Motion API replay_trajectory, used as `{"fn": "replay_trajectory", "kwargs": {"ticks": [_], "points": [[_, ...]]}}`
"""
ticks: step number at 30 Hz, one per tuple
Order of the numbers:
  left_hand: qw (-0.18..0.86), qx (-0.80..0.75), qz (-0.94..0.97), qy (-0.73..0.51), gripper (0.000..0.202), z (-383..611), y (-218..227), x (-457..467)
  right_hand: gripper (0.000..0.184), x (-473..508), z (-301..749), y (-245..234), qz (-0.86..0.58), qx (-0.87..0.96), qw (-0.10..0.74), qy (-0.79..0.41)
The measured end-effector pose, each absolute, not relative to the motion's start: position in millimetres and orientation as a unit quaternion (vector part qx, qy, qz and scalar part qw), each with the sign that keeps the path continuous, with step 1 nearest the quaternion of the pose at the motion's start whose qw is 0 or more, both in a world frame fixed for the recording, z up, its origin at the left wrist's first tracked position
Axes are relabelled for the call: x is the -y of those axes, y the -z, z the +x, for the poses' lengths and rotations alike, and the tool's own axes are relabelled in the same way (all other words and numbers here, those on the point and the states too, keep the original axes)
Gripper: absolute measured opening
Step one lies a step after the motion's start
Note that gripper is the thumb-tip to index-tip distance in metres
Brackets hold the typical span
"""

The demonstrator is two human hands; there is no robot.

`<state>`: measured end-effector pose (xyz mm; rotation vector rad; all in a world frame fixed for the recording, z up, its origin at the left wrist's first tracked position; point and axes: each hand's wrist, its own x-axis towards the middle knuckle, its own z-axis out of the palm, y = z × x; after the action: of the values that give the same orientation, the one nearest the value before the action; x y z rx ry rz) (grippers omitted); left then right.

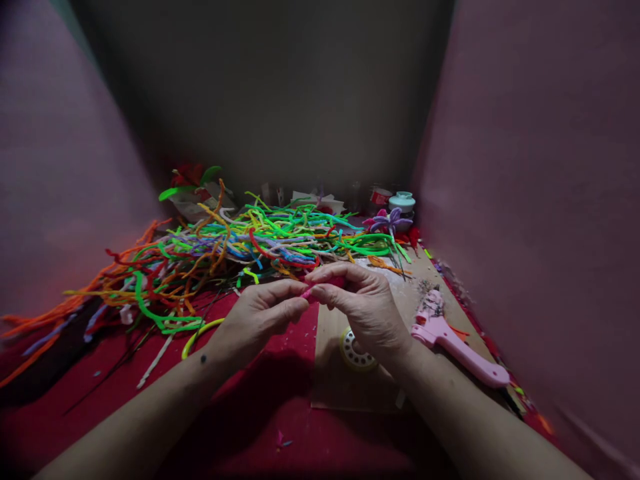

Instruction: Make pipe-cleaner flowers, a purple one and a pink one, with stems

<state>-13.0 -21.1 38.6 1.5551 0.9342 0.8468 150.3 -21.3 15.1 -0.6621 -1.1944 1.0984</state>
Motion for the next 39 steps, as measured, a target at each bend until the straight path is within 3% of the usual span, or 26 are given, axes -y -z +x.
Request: {"fn": "replay_trajectory", "kwargs": {"ticks": [9, 15, 22, 30, 35, 39], "points": [[0.531, -0.391, 0.676, -0.328, 0.018, -15, -36, 19, 0.017, 21, 151, -12, -0.273, 0.545, 0.618, -0.496], [0.513, -0.361, 0.687, -0.365, 0.017, -18, -36, 19, 0.039, 21, 155, -16, -0.202, 0.504, 0.582, -0.606], [0.508, -0.338, 0.706, -0.358, 0.019, -22, -33, 18, 0.024, 19, 160, -19, -0.185, 0.522, 0.568, -0.608], [0.500, -0.335, 0.705, -0.375, 0.020, -17, -29, 20, 0.012, 23, 156, -19, -0.219, 0.541, 0.616, -0.528], [0.510, -0.353, 0.687, -0.378, 0.019, -18, -31, 19, 0.021, 25, 155, -17, -0.237, 0.547, 0.630, -0.497], [0.530, -0.363, 0.677, -0.360, 0.021, -19, -33, 20, 0.012, 26, 155, -19, -0.234, 0.564, 0.616, -0.497]]}}
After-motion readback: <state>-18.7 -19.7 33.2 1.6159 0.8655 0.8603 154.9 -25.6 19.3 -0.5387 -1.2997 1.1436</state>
